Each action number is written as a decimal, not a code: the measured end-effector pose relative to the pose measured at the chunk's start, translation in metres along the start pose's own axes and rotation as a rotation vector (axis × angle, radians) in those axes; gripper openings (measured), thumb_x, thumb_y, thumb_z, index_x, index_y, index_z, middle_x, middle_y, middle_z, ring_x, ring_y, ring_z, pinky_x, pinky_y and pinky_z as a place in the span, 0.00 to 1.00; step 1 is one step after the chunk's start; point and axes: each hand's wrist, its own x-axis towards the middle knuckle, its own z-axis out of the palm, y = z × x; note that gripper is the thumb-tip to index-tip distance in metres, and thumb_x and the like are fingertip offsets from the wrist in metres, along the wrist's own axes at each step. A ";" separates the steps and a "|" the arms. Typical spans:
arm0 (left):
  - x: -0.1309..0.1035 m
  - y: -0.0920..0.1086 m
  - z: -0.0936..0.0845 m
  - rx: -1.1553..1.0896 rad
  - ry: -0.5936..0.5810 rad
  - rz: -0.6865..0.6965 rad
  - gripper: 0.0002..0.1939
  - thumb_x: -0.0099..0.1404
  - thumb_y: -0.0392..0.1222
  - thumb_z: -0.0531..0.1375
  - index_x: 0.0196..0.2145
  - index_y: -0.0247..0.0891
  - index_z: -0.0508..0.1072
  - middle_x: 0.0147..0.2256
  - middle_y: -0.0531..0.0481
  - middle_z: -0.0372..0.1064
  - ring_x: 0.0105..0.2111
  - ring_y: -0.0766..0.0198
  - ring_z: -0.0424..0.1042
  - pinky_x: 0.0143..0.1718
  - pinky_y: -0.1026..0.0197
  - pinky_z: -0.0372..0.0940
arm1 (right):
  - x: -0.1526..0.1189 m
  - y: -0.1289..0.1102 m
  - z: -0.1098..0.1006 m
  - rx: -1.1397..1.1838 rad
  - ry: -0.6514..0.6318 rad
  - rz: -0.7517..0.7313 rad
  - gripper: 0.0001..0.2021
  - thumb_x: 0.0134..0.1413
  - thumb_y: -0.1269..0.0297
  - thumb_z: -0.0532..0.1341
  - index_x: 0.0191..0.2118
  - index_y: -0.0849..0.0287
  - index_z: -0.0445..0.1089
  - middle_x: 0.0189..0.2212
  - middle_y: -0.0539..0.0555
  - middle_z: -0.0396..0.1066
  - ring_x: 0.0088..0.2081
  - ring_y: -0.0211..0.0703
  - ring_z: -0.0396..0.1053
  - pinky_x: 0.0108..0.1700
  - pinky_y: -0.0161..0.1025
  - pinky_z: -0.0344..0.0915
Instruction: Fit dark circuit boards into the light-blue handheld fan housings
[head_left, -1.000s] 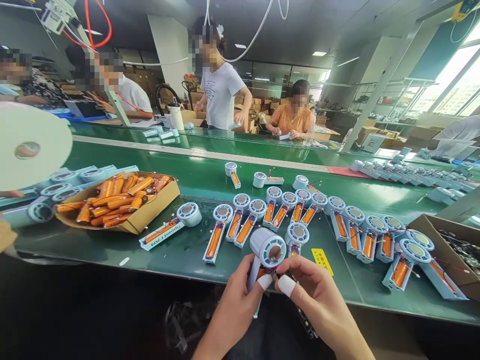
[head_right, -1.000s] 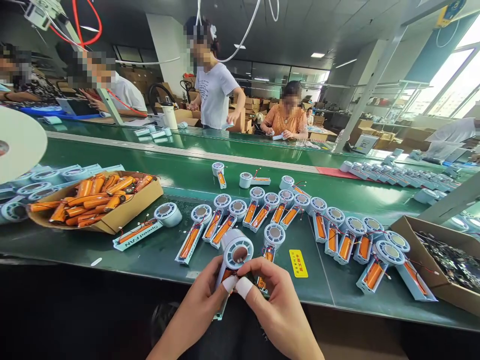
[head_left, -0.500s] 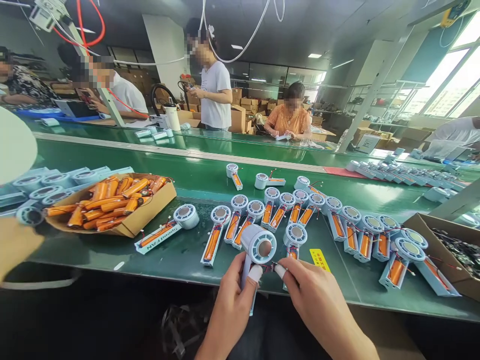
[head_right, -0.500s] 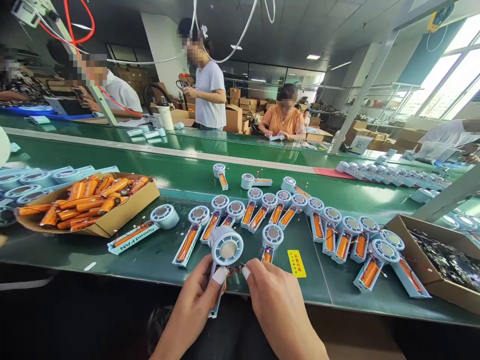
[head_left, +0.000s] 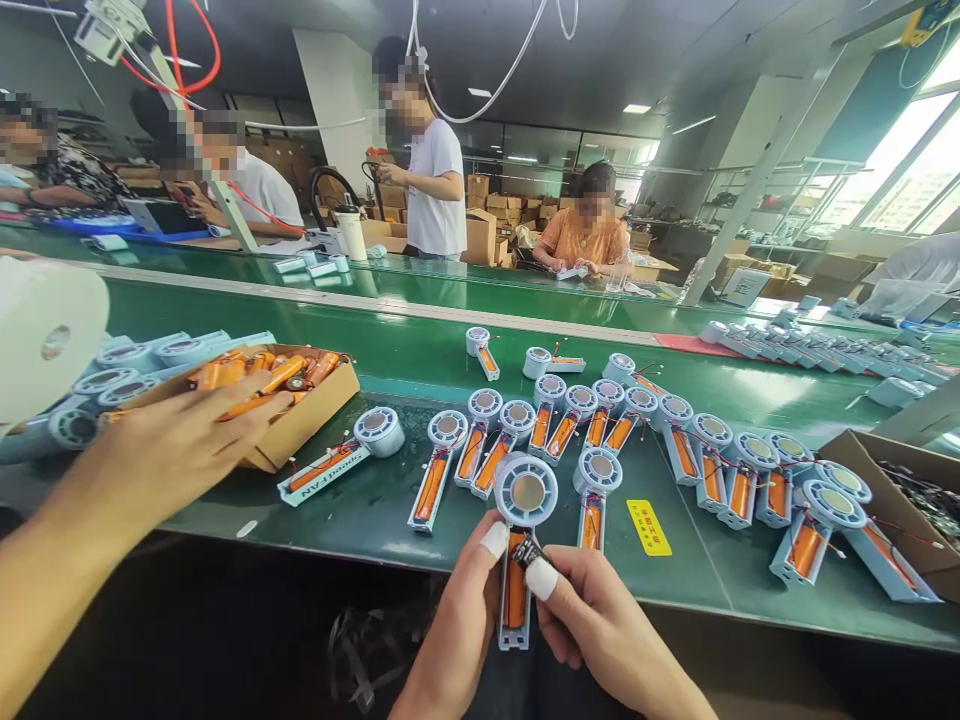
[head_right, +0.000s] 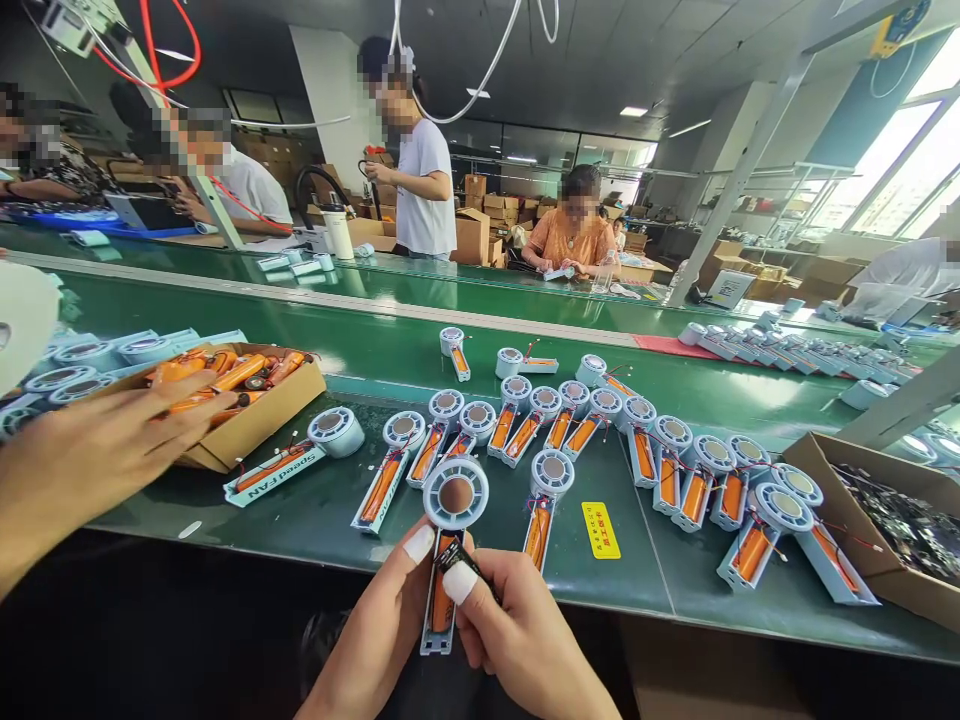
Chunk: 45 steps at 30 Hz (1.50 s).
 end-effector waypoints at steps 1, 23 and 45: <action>0.000 -0.001 -0.001 -0.037 -0.026 0.006 0.22 0.66 0.58 0.57 0.48 0.40 0.73 0.35 0.50 0.73 0.34 0.60 0.71 0.36 0.61 0.66 | 0.001 0.004 0.002 0.044 0.040 0.009 0.28 0.63 0.37 0.52 0.23 0.56 0.59 0.14 0.44 0.56 0.17 0.31 0.51 0.20 0.31 0.49; 0.007 -0.018 0.002 0.335 0.374 0.064 0.23 0.64 0.57 0.61 0.53 0.45 0.73 0.56 0.48 0.72 0.58 0.50 0.68 0.46 0.61 0.69 | -0.011 0.044 0.027 -0.295 0.621 -0.255 0.23 0.66 0.51 0.55 0.60 0.55 0.69 0.44 0.60 0.77 0.42 0.52 0.75 0.47 0.43 0.71; 0.010 -0.026 -0.011 0.224 0.306 0.015 0.25 0.65 0.56 0.61 0.57 0.47 0.72 0.66 0.50 0.61 0.69 0.50 0.50 0.69 0.51 0.49 | -0.008 0.034 0.007 -0.686 0.103 -0.204 0.49 0.53 0.67 0.60 0.74 0.62 0.31 0.30 0.57 0.79 0.26 0.51 0.75 0.32 0.40 0.71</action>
